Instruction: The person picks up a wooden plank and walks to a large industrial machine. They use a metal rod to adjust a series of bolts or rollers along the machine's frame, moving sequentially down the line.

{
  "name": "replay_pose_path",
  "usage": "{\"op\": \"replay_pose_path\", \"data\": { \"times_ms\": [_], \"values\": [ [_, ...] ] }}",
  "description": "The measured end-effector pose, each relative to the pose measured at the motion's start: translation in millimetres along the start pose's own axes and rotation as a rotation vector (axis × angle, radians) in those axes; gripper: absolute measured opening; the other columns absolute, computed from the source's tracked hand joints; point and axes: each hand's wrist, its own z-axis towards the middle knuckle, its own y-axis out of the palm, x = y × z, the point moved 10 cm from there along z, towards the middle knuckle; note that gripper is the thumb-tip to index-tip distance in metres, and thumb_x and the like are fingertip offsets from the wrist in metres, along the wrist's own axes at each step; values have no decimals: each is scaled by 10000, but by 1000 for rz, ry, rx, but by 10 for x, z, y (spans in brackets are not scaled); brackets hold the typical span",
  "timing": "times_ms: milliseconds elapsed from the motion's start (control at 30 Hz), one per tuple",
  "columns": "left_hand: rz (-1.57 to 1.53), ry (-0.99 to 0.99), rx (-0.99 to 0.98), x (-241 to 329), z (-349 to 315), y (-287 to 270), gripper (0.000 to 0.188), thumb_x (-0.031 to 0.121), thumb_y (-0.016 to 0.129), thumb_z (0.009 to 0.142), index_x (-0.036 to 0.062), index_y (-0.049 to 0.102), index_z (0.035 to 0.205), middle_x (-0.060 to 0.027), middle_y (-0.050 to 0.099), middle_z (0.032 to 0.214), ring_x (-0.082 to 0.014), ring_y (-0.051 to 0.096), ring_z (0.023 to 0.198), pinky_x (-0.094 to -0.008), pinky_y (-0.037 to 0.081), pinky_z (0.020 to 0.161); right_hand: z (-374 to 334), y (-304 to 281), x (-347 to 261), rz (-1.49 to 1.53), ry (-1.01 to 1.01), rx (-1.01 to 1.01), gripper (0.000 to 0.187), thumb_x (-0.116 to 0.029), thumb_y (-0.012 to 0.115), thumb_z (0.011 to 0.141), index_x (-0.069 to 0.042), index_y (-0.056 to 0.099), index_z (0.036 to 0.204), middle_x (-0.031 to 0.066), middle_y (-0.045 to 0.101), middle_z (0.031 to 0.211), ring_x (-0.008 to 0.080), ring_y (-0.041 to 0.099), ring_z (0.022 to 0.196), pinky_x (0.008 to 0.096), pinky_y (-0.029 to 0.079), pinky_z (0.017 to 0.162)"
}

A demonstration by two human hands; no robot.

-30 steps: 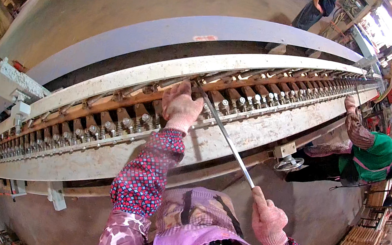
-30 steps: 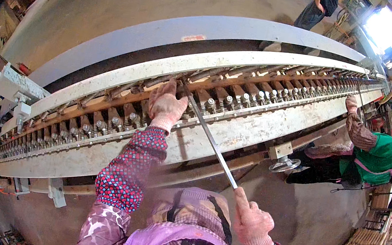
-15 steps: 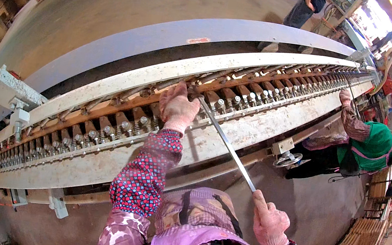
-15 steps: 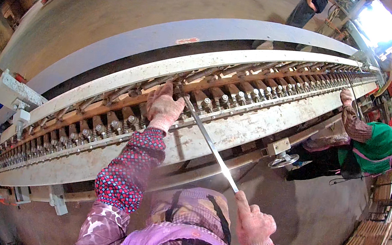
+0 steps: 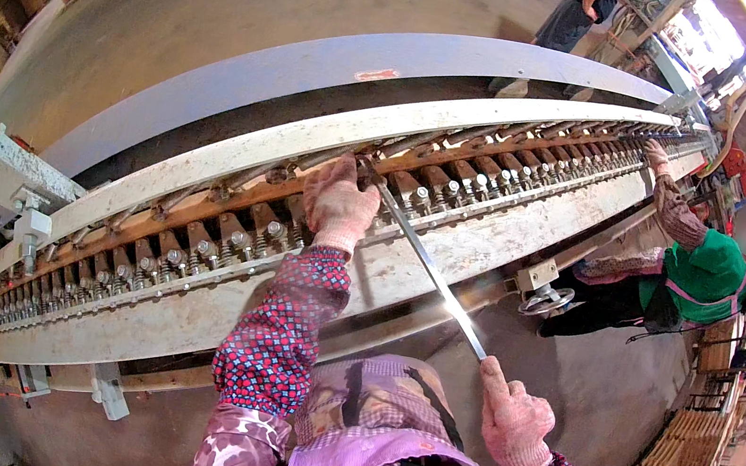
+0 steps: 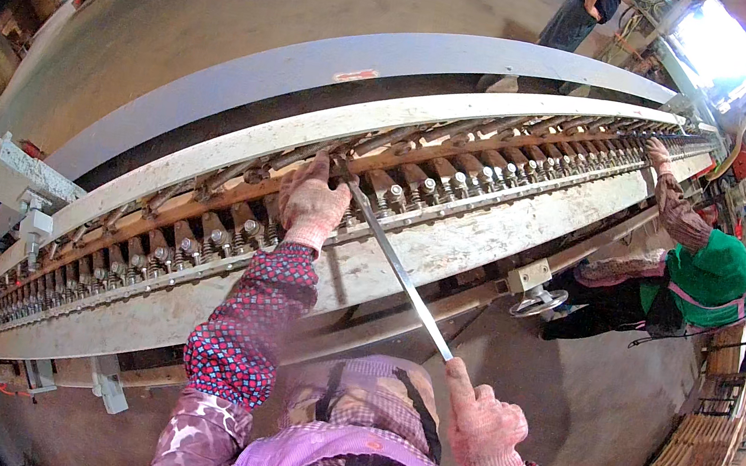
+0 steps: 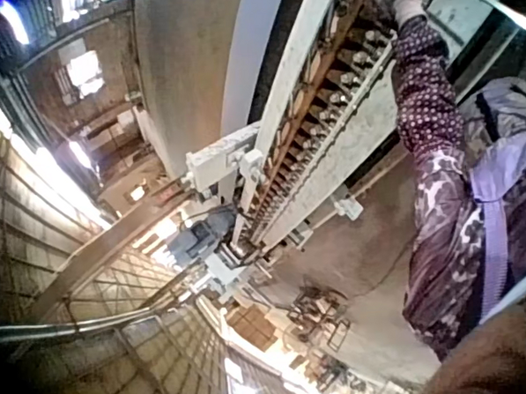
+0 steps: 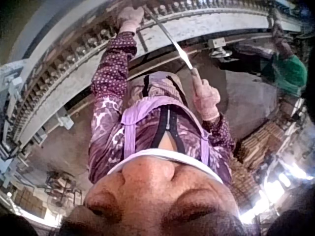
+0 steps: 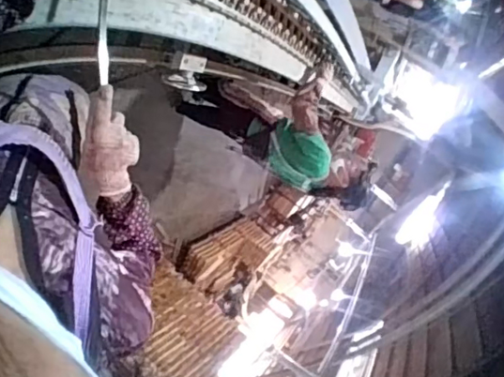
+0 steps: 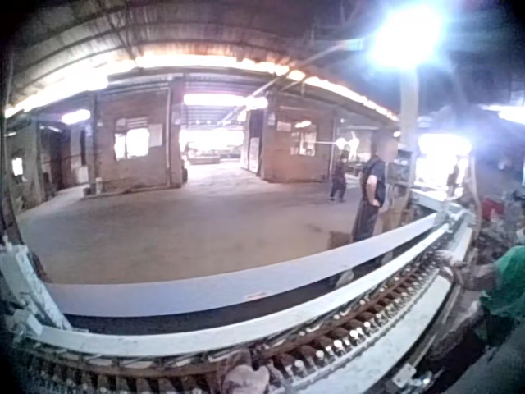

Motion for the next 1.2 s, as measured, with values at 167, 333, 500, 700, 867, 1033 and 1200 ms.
{"op": "replay_pose_path", "data": {
  "times_ms": [167,333,500,700,867,1033,1200],
  "values": [
    [21,8,0,-38,62,71,682,487,555,822,136,474,1402,-29,478,1452,-190,368,1369,-375,210,1155,42,-82,-27,-76,-32,-37,545,-205,619,817,-184,541,1357,85,587,704,271,584,486,416,455,479],
    [93,68,44,-22,31,137,678,479,546,828,130,466,1404,-27,477,1448,-195,367,1369,-387,202,1160,113,-335,-38,-104,-31,-80,541,-201,625,813,-170,550,1348,87,577,693,276,568,477,416,450,480],
    [76,34,-46,-9,-3,-38,732,447,560,825,137,400,1468,-60,453,1476,-186,337,1405,-396,195,1173,158,-325,37,-128,-58,-78,531,-186,639,804,-163,569,1329,87,574,686,283,571,491,415,456,492],
    [-55,43,41,-11,92,85,653,550,617,789,184,536,1324,-72,555,1339,-236,446,1312,-410,271,1122,121,-456,-9,-120,-44,-84,512,-178,648,808,-164,583,1316,81,571,675,271,566,489,409,446,477],
    [-83,-3,139,-36,11,-176,468,378,650,786,143,605,1189,-74,600,1237,-231,487,1246,-384,332,1080,155,-384,-68,-158,-73,-27,520,-151,651,797,-168,590,1312,72,550,669,275,543,483,405,433,475],
    [-92,52,142,-50,55,-56,457,376,642,785,151,608,1181,-79,596,1236,-243,488,1242,-393,335,1078,125,-360,-119,-194,-38,-106,552,-140,651,783,-167,578,1329,70,540,679,276,532,488,411,430,484],
    [-24,14,14,-17,33,55,684,571,586,835,206,484,1405,-100,505,1418,-249,444,1335,-404,272,1138,135,-467,-182,-259,-67,-78,558,-182,608,796,-180,555,1351,59,565,665,234,553,456,384,439,464]
  ]
}}
